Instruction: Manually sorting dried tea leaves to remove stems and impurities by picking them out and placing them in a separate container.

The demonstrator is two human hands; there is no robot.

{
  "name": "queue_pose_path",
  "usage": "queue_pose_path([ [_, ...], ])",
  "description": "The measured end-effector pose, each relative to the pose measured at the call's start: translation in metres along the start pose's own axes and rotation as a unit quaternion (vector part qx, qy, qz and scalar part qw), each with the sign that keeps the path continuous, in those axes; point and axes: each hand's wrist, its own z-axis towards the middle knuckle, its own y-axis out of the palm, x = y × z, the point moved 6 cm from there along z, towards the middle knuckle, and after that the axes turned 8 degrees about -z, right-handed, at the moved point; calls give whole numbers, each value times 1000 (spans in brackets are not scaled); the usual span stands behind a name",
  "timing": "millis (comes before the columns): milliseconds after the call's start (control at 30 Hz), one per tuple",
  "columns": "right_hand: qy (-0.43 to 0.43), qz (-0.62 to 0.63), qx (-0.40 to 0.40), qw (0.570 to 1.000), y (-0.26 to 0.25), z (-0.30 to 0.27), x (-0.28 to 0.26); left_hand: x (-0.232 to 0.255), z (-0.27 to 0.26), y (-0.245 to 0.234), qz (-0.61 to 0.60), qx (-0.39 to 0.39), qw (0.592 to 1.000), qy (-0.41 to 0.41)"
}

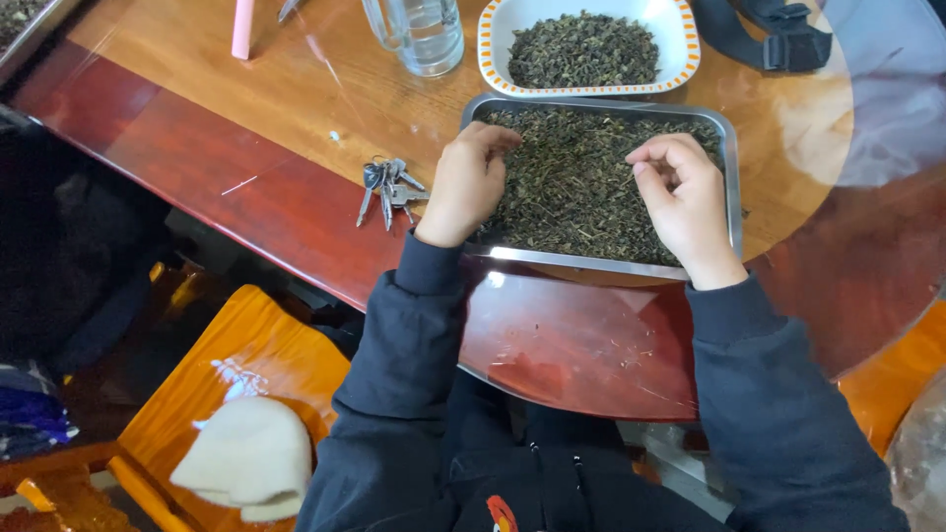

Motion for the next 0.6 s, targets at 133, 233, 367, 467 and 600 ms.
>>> queue_pose_path([
  [133,-131,-49,-41,989,15,14,-61,-10,8,-17,-75,91,993,-4],
  [233,-246,-96,-144,954,57,16,-107,-33,12,-18,-234,117,965,-26],
  [367,-231,-206,-404,860,129,9,-106,-31,9,-11,-277,60,952,-117],
  [467,-228,-212,-462,831,137,10,-105,-36,12,-6,-285,48,947,-136],
  [600,-204,-262,-427,841,110,8,-95,-45,17,-10,-259,105,955,-99],
])
